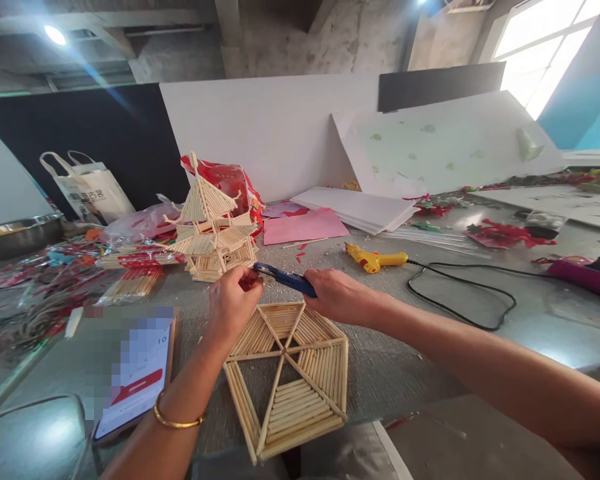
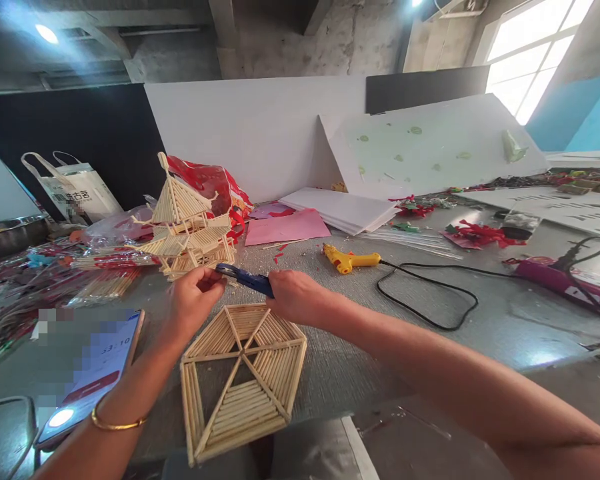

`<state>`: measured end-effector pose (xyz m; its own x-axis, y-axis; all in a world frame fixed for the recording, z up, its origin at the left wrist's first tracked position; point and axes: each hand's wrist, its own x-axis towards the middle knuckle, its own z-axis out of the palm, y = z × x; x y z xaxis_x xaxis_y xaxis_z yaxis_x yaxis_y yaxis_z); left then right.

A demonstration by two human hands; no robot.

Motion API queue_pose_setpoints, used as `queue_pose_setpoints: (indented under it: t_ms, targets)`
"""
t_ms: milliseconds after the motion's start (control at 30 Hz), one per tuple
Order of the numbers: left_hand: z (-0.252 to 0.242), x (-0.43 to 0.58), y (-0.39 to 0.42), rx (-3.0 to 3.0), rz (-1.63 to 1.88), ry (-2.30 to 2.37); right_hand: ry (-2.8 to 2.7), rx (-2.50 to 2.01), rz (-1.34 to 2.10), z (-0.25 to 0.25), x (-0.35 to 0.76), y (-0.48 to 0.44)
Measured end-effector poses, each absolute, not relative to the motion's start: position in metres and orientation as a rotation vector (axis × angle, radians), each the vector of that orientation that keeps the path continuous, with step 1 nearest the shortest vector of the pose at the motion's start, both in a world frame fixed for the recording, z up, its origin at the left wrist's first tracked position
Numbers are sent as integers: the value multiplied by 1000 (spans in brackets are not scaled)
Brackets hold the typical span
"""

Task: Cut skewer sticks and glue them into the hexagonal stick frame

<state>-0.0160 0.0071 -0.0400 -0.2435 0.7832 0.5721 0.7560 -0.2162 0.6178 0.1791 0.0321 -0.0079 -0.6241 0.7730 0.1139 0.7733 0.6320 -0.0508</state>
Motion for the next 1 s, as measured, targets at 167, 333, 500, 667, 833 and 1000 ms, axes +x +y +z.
queue_pose_setpoints:
  t_ms: [167, 333, 500, 667, 833, 1000]
  targets:
    - [-44, -16, 8, 1929, 1547, 1918, -2675, -1397, -67, -6, 177, 30]
    - [-43, -12, 8, 1910, 1526, 2020, -2661, -1453, -141, -8, 174, 34]
    - [-39, -11, 7, 1820, 1429, 2182, -2699, -1484, -72, -14, 165, 48]
    - [-43, -14, 13, 1782, 1325, 2248, -2790, -1388, -100, -19, 159, 63]
    - [-49, -20, 22, 1680, 1308, 2245, -2797, -1411, -75, -13, 152, 70]
    - [-43, -30, 20, 1668, 1316, 2157, -2739, -1481, 45, -2, 148, 85]
